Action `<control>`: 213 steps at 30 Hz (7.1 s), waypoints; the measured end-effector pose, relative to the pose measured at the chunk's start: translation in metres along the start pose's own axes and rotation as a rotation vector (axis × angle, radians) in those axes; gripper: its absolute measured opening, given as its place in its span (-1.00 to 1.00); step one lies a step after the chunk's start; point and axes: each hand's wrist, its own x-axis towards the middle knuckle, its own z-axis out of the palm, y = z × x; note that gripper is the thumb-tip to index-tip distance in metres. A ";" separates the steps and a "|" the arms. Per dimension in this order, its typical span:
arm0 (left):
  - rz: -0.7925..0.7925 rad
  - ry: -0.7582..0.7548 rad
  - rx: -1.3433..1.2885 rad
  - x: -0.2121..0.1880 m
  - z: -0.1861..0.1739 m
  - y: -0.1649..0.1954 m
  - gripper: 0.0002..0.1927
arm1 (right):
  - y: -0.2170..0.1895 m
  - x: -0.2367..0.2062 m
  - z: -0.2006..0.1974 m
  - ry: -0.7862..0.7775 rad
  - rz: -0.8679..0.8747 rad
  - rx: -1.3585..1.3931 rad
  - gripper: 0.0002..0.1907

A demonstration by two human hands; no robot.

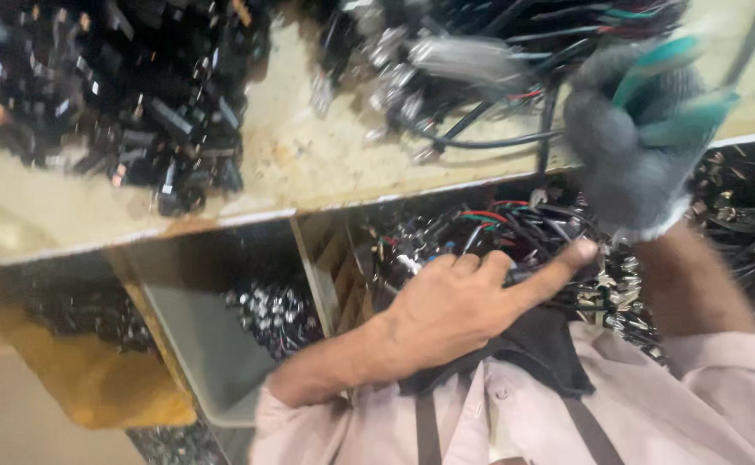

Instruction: The person repeatedly picks up black wires with colored inner conductors from a pile on a workbench, uses teal-handled pliers to cut the wire ends, and places the cut pieces into a bin below. The action is continuous and repetitive throughout the clip.

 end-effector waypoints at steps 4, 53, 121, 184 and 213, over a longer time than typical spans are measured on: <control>-0.134 -0.369 0.080 -0.021 -0.011 0.004 -0.27 | 0.022 0.025 -0.003 -0.366 -0.341 -0.931 -0.80; -0.441 0.357 -0.819 0.005 -0.005 -0.021 -0.57 | -0.011 -0.043 0.021 -0.183 0.284 0.184 -0.81; -0.331 0.309 -0.963 0.007 0.013 -0.033 -0.70 | 0.003 -0.044 -0.002 -0.495 -0.440 -0.336 -0.81; -0.220 0.613 -0.623 0.021 -0.007 -0.070 -0.74 | -0.036 -0.028 -0.032 0.248 -0.271 -0.829 -0.64; -0.248 0.382 -0.908 0.028 0.000 -0.049 -0.63 | 0.050 -0.047 -0.026 -0.255 -0.154 -0.855 -0.68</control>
